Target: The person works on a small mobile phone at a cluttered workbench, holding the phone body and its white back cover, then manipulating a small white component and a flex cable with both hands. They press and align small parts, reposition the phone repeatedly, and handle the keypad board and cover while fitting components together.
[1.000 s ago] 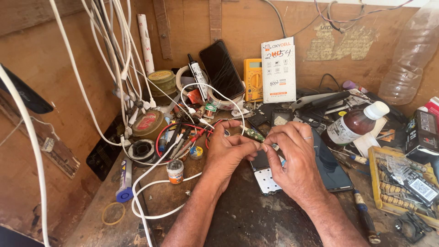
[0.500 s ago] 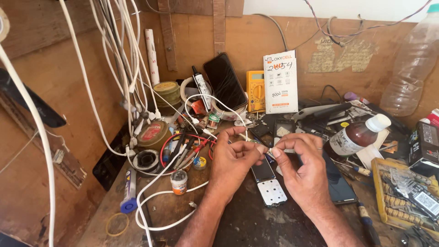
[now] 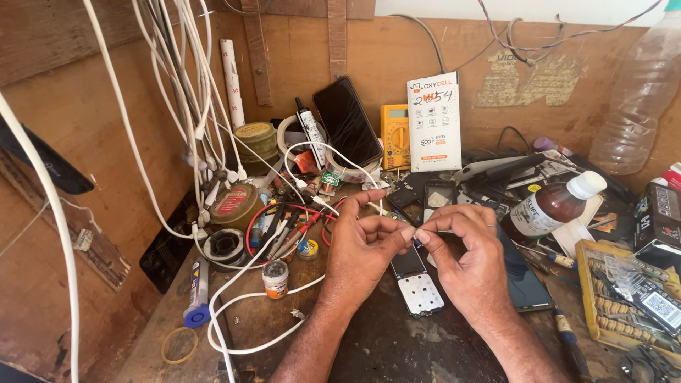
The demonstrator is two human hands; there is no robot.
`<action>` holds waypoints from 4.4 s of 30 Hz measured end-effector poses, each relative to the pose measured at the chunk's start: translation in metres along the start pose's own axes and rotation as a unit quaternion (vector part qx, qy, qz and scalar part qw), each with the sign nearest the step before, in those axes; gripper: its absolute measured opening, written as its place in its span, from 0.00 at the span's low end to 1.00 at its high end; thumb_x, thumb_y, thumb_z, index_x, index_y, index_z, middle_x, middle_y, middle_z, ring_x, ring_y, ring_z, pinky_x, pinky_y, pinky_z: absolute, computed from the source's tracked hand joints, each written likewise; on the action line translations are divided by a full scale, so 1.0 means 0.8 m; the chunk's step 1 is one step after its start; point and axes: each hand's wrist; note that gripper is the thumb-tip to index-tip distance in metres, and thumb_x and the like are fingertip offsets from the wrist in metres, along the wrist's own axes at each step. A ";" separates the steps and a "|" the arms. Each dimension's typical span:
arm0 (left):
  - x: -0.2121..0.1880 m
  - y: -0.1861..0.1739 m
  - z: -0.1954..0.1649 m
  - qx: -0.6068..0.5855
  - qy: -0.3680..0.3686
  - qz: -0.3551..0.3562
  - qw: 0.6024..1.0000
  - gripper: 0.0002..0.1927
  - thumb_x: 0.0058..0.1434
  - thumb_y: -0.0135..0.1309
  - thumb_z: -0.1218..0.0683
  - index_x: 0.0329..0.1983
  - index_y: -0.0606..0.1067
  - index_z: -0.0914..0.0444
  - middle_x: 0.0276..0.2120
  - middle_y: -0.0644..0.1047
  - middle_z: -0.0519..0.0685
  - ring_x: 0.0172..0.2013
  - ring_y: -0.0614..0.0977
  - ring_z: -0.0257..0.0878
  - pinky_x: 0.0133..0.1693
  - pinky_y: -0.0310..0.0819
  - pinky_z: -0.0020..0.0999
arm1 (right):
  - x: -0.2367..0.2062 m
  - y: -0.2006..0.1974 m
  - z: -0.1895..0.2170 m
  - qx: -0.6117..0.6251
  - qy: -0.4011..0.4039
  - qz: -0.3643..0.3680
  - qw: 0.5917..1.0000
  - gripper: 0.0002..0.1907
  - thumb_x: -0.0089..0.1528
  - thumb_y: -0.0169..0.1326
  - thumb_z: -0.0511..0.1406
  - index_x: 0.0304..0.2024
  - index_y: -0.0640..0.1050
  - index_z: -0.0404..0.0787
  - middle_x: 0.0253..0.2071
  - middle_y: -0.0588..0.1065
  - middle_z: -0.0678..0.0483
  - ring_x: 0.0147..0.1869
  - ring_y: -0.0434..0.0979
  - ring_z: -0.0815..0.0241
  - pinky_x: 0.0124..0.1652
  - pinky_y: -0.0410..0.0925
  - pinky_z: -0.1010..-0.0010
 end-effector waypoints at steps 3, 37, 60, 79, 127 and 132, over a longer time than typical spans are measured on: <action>0.000 0.002 -0.002 0.016 -0.005 -0.008 1.000 0.32 0.57 0.61 0.65 0.62 0.61 0.70 0.32 0.82 0.54 0.32 0.84 0.33 0.36 0.83 0.28 | 0.000 -0.001 0.001 -0.008 -0.002 -0.003 1.000 0.06 0.55 0.67 0.32 0.33 0.82 0.40 0.39 0.79 0.55 0.52 0.71 0.56 0.53 0.66 0.64; -0.001 0.000 0.007 -0.025 -0.118 -0.039 0.992 0.33 0.54 0.62 0.65 0.60 0.61 0.73 0.34 0.81 0.60 0.28 0.83 0.41 0.29 0.80 0.30 | -0.006 -0.001 0.015 -0.010 -0.087 -0.069 0.994 0.05 0.61 0.62 0.28 0.36 0.78 0.37 0.42 0.77 0.53 0.54 0.71 0.55 0.55 0.65 0.63; -0.001 -0.003 -0.002 -0.091 -0.080 -0.029 0.992 0.12 0.67 0.55 0.53 0.40 0.78 0.69 0.30 0.80 0.50 0.28 0.81 0.35 0.33 0.81 0.31 | -0.007 0.004 -0.024 0.162 0.194 0.015 0.967 0.11 0.63 0.60 0.39 0.42 0.81 0.38 0.39 0.74 0.54 0.47 0.74 0.66 0.47 0.70 0.73; 0.000 -0.011 0.004 -0.064 -0.099 -0.052 0.992 0.12 0.65 0.48 0.63 0.47 0.79 0.70 0.35 0.83 0.50 0.36 0.82 0.35 0.43 0.81 0.31 | -0.006 0.004 -0.026 0.070 0.161 0.030 0.984 0.14 0.63 0.59 0.43 0.41 0.82 0.40 0.38 0.75 0.54 0.48 0.72 0.64 0.49 0.68 0.70; -0.006 -0.002 -0.008 -0.124 -0.124 0.012 0.984 0.17 0.65 0.57 0.57 0.53 0.76 0.73 0.38 0.83 0.56 0.35 0.86 0.40 0.41 0.85 0.33 | -0.006 0.007 -0.010 -0.049 0.034 -0.029 0.998 0.12 0.61 0.63 0.40 0.40 0.81 0.38 0.39 0.79 0.53 0.51 0.70 0.54 0.49 0.66 0.63; -0.005 -0.005 -0.006 -0.159 -0.168 0.024 0.973 0.16 0.63 0.58 0.59 0.51 0.74 0.73 0.36 0.83 0.58 0.35 0.87 0.43 0.39 0.87 0.36 | -0.003 0.004 0.002 -0.122 -0.041 -0.065 0.990 0.14 0.60 0.65 0.38 0.40 0.79 0.36 0.39 0.78 0.52 0.52 0.69 0.52 0.51 0.63 0.60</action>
Point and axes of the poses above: each hand's wrist, its own x-axis towards the middle knuckle, its own y-axis out of the palm, z = x × y
